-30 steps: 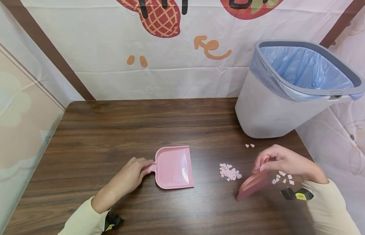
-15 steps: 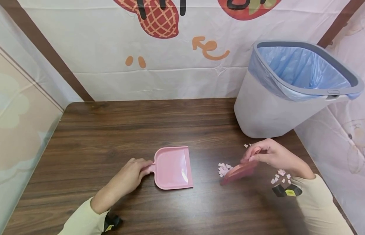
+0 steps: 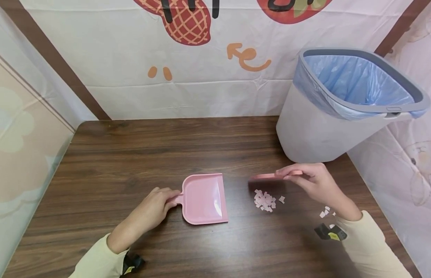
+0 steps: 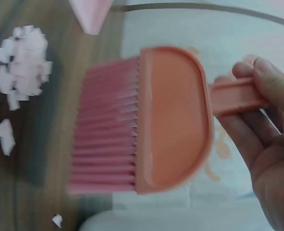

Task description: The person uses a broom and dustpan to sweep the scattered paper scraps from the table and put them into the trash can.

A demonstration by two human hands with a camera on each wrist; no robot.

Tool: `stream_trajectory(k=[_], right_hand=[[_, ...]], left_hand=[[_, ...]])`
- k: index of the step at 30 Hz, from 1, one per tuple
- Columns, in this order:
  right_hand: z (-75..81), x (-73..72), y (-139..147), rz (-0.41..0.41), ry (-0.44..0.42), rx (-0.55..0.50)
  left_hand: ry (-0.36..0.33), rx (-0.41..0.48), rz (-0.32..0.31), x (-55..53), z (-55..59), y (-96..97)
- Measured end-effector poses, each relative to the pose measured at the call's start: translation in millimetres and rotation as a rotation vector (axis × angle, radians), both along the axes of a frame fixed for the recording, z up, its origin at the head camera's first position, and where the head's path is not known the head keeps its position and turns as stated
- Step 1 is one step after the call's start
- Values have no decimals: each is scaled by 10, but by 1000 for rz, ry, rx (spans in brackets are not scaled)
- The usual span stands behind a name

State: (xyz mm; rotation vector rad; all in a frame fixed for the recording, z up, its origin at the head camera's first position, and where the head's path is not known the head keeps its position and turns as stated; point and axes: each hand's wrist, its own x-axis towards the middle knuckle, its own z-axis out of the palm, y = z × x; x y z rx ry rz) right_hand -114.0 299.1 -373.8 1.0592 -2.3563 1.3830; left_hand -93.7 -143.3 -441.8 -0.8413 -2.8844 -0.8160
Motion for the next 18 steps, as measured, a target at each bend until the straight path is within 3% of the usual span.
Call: stream_trajectory(k=[2, 8, 12, 15, 18], right_hand=[[-47, 10, -49, -5, 31, 22], [-142, 63, -72, -22, 11, 82], [-148, 104, -74, -31, -1, 97], [-126, 138, -99, -99, 9, 93], [-101, 177, -130, -233, 41, 78]], left_hand=[[-12, -3, 4, 6, 8, -2], [-49, -1, 12, 41, 10, 1], [-16, -7, 8, 31, 6, -5], [-3, -14, 4, 18, 5, -12], [-3, -15, 6, 10, 10, -17]])
